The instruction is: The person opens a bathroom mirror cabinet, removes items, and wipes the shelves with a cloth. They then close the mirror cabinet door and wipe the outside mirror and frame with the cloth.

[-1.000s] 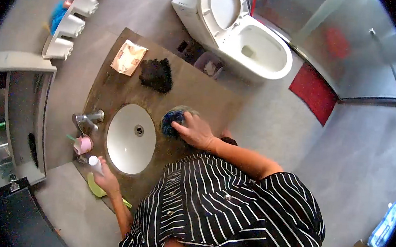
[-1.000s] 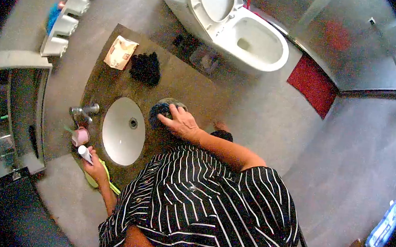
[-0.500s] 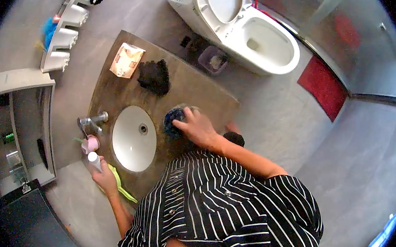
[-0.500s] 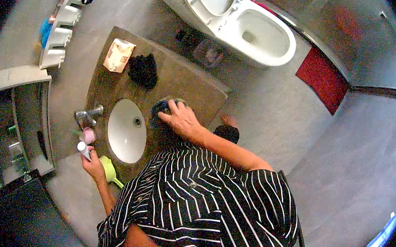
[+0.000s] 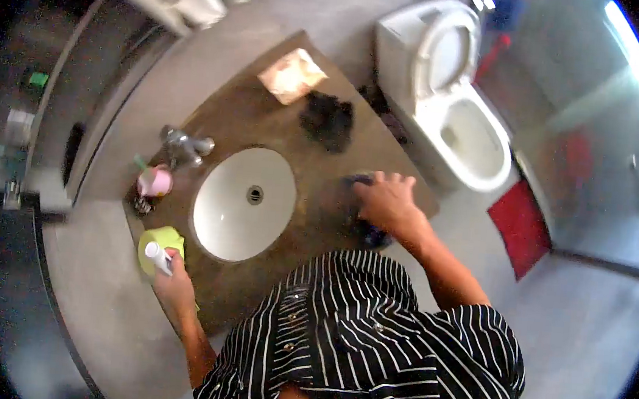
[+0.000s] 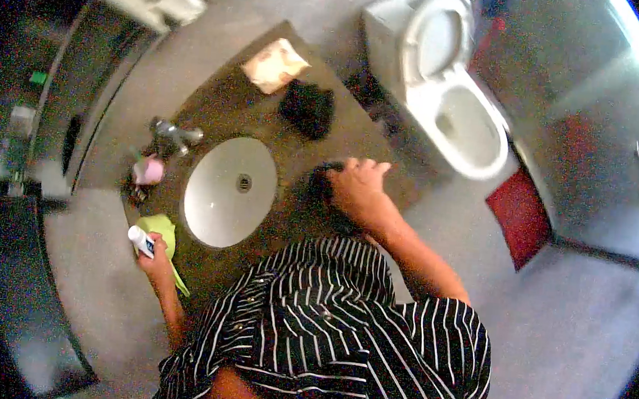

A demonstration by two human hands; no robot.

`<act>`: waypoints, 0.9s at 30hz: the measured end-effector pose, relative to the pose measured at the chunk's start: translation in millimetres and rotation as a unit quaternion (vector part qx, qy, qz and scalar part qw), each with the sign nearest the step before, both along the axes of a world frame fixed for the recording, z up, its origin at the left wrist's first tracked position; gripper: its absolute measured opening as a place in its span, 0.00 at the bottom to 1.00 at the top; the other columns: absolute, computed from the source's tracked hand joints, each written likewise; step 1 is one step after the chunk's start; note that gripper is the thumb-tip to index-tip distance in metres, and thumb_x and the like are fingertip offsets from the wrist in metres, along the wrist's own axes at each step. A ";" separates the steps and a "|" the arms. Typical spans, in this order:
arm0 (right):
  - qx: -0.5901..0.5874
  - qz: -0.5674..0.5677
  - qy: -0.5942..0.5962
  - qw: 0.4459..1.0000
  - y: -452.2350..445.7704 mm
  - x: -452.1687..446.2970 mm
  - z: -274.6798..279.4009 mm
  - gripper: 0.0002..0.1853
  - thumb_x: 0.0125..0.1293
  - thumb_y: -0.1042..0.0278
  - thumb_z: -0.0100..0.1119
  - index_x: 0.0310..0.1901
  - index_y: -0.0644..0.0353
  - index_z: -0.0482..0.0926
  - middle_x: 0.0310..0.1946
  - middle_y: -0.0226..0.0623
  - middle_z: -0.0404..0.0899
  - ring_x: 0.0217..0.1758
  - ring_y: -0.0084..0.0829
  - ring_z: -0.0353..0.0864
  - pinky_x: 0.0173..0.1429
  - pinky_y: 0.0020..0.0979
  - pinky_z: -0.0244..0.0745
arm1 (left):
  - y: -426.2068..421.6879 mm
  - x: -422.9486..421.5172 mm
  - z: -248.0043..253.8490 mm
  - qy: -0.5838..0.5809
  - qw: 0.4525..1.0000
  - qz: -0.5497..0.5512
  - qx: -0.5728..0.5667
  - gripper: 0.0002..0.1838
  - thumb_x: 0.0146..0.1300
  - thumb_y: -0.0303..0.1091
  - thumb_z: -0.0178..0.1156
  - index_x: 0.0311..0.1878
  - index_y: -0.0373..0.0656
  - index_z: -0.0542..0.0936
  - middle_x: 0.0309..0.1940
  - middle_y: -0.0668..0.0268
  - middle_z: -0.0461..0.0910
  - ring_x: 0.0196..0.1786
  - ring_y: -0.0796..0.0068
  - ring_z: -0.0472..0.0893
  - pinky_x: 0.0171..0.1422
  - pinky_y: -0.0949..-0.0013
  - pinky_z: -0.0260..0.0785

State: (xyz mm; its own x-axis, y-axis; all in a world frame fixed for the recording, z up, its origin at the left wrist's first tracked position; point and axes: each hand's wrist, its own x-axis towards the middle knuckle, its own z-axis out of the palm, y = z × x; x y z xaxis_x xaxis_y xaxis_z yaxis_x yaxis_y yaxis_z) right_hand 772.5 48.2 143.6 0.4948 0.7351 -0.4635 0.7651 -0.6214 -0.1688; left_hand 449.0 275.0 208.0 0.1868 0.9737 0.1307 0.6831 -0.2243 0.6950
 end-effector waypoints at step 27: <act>0.227 0.307 -0.406 0.830 393.1 61.7 261.3 0.22 0.58 0.63 0.50 0.56 0.57 0.72 0.55 0.49 0.73 0.56 0.47 0.73 0.61 0.45 0.67 | 17.3 -135.1 -71.8 -0.621 0.760 0.103 -0.162 0.09 0.51 0.19 0.61 0.33 0.41 0.72 0.27 0.65 0.73 0.25 0.75 0.72 0.31 0.69 0.67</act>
